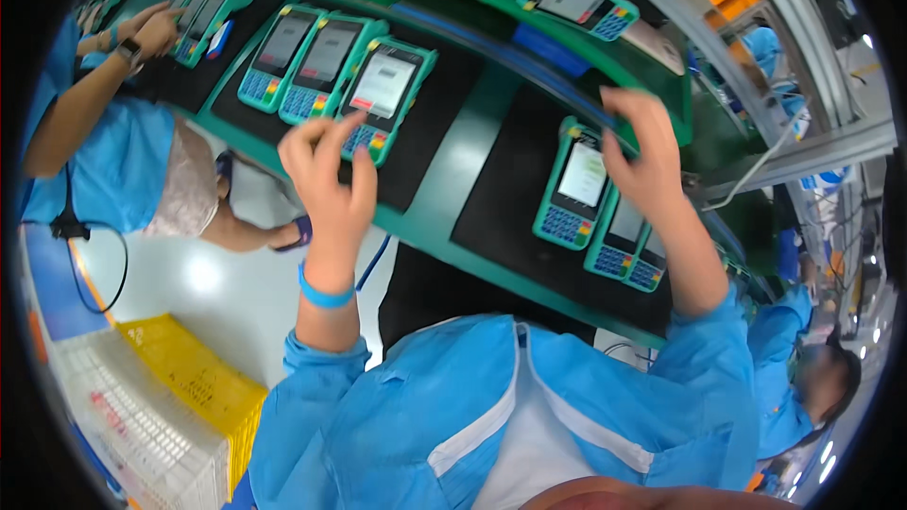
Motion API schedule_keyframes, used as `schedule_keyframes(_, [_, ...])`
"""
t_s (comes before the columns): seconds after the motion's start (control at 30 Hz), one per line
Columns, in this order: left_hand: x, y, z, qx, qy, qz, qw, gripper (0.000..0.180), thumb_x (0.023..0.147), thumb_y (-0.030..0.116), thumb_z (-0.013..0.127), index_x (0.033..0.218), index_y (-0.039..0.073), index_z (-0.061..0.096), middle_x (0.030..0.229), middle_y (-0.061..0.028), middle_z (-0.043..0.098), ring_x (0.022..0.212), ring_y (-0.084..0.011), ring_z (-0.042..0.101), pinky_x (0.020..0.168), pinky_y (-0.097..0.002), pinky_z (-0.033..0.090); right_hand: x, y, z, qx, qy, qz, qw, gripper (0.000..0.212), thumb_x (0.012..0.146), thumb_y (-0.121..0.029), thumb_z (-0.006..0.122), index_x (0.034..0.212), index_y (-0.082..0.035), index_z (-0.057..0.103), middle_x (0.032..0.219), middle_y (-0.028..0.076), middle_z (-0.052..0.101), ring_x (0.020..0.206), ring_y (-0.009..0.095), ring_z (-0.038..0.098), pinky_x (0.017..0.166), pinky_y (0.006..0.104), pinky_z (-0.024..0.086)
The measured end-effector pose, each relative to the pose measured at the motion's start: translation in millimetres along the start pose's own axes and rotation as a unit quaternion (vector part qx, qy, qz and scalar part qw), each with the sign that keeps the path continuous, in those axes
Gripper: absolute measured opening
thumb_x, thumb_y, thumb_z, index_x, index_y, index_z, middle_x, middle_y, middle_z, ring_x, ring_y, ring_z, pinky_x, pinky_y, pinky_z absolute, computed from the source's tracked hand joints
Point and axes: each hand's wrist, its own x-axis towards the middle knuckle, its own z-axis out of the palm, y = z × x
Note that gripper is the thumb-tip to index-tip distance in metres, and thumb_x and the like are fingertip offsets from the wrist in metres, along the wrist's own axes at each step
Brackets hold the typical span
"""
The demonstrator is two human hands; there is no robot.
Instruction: The recorder is operating and testing several handheld electronic terminal devices on an assembly line, including interacting with the touch screens and handling thermal paper rolls.
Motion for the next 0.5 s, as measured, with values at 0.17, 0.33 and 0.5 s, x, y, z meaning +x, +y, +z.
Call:
schedule_keyframes(0.17, [26, -34, -7, 0.097, -0.036, 0.037, 0.994, 0.031, 0.072, 0.016, 0.062, 0.103, 0.015, 0.067, 0.113, -0.0070, 0.052, 0.112, -0.0297, 0.043, 0.096, -0.0418, 0.030, -120, -71, 16, 0.235, -0.038, 0.034, 0.971, 0.041, 0.064, 0.006, 0.062, 0.103, -0.007, 0.060, 0.075, 0.009, 0.055, 0.064, 0.028, 0.054, 0.058, 0.0377, 0.043])
schedule_keyframes(0.33, [43, -64, -2, 0.188, 0.016, 0.016, 0.982, 0.026, 0.073, 0.018, 0.062, 0.099, 0.015, 0.068, 0.112, -0.0081, 0.055, 0.109, -0.0309, 0.047, 0.092, -0.0432, 0.035, -161, -91, 23, 0.164, -0.069, 0.099, 0.979, 0.025, 0.063, 0.000, 0.063, 0.087, -0.006, 0.065, 0.056, 0.006, 0.049, 0.049, 0.024, 0.050, 0.046, 0.0382, 0.038])
schedule_keyframes(0.5, [43, -92, -2, 0.190, 0.019, 0.017, 0.981, 0.023, 0.074, 0.017, 0.062, 0.096, 0.014, 0.069, 0.111, -0.0102, 0.055, 0.110, -0.0315, 0.046, 0.092, -0.0421, 0.037, -167, -88, 16, 0.140, -0.052, 0.160, 0.976, 0.022, 0.066, 0.001, 0.060, 0.086, -0.005, 0.065, 0.057, 0.007, 0.049, 0.051, 0.025, 0.050, 0.049, 0.0364, 0.038])
